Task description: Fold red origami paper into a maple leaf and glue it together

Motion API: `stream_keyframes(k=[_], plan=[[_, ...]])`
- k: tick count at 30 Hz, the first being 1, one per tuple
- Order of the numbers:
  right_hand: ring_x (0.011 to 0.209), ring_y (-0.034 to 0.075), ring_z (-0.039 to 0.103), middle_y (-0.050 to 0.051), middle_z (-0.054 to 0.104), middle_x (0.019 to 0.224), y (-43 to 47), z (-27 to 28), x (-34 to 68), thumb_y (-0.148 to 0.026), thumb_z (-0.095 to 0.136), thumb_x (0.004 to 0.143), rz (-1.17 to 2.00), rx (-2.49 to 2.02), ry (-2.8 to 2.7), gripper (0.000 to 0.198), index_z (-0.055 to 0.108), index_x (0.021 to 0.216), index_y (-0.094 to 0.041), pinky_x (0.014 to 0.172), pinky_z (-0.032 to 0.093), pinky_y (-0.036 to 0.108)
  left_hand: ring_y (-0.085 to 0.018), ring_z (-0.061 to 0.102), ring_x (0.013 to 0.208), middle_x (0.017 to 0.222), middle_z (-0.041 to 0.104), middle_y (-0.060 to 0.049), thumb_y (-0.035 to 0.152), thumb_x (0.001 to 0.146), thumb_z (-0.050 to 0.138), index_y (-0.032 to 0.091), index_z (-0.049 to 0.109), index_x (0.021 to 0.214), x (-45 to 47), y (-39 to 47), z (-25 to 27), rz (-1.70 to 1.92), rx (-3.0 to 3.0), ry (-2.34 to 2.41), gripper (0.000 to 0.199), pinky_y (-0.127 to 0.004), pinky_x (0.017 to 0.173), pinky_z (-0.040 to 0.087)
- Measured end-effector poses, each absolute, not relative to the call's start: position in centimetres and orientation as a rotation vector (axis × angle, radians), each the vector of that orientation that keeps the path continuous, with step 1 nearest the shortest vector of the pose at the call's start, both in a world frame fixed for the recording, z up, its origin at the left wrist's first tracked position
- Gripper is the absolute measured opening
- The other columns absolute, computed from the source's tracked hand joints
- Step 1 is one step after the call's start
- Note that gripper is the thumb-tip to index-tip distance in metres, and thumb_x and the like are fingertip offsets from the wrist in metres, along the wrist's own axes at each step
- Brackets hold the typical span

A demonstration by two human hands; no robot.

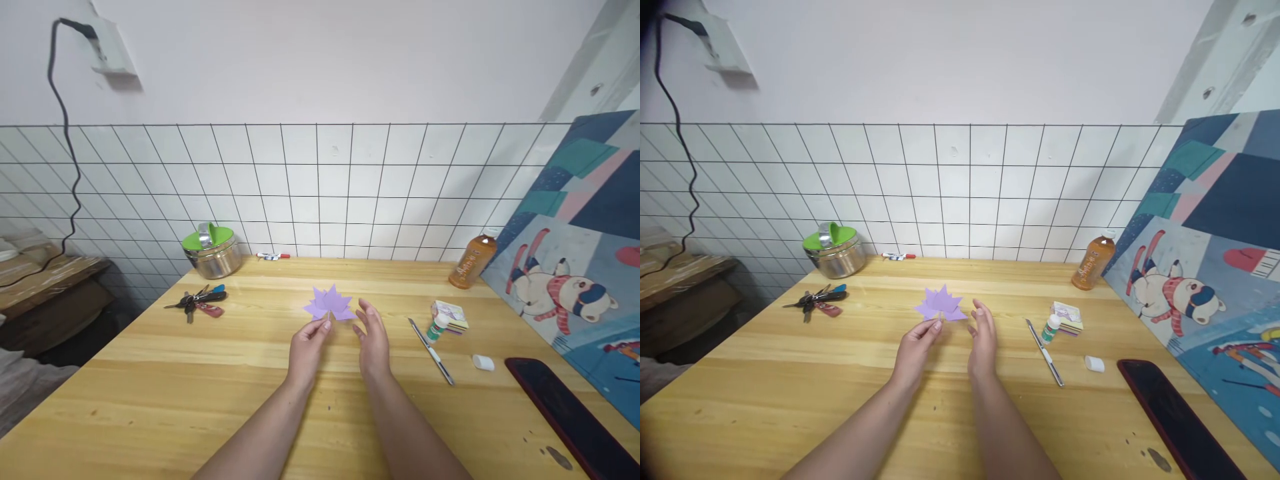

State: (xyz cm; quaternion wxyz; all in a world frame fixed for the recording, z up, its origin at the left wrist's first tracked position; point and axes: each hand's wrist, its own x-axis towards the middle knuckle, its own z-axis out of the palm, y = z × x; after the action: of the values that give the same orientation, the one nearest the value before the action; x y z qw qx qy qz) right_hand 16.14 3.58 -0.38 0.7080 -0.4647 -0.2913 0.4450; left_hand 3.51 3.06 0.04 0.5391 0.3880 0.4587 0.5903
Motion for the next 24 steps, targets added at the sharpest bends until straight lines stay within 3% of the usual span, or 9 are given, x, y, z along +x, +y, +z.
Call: stream_keyframes(k=[6,11,15,21,24], plan=[[0.090,0.017,0.056,0.008,0.055,0.120,3.9,-1.0,16.5,-0.045,0.057,0.072,1.015,-1.076,-0.509,0.042,0.057,0.107,-0.022,0.062,0.044,0.023,-0.018,0.062,0.084,0.087,0.072,-0.005,0.036,0.064,0.076,0.018,0.072,0.085,3.4,3.1,0.2,1.509,0.847,1.037,0.028,-0.026,0.075,0.043],[0.066,0.011,0.051,0.002,0.058,0.090,4.0,-1.2,15.8,-0.038,0.062,0.070,1.051,-1.122,-0.596,0.041,0.056,0.106,-0.020,0.051,0.037,0.019,-0.016,0.061,0.082,0.081,0.070,-0.003,0.032,0.062,0.078,0.017,0.070,0.080,3.4,3.4,-0.4,1.569,0.812,0.977,0.026,-0.027,0.080,0.043],[0.065,0.010,0.049,0.000,0.055,0.086,4.1,-1.3,15.7,-0.037,0.063,0.070,1.056,-1.132,-0.620,0.039,0.056,0.105,-0.021,0.050,0.037,0.019,-0.017,0.060,0.086,0.088,0.069,-0.005,0.033,0.060,0.079,0.015,0.069,0.087,3.2,3.7,-0.7,1.598,0.762,0.991,0.034,-0.028,0.080,0.043],[0.066,0.011,0.050,0.001,0.058,0.089,4.2,-1.5,15.9,-0.036,0.063,0.071,1.069,-1.149,-0.644,0.037,0.057,0.104,-0.021,0.051,0.036,0.020,-0.013,0.056,0.071,0.077,0.065,-0.002,0.035,0.059,0.079,0.015,0.068,0.081,3.1,3.5,-0.4,1.589,0.725,1.007,0.032,-0.023,0.066,0.041],[0.082,0.015,0.056,0.005,0.061,0.102,3.7,-0.9,15.8,-0.043,0.057,0.078,1.091,-1.110,-0.706,0.036,0.059,0.107,-0.021,0.064,0.042,0.024,-0.013,0.056,0.073,0.078,0.065,-0.001,0.034,0.059,0.080,0.016,0.067,0.080,3.2,3.4,-0.3,1.583,0.717,1.002,0.031,-0.023,0.068,0.041]])
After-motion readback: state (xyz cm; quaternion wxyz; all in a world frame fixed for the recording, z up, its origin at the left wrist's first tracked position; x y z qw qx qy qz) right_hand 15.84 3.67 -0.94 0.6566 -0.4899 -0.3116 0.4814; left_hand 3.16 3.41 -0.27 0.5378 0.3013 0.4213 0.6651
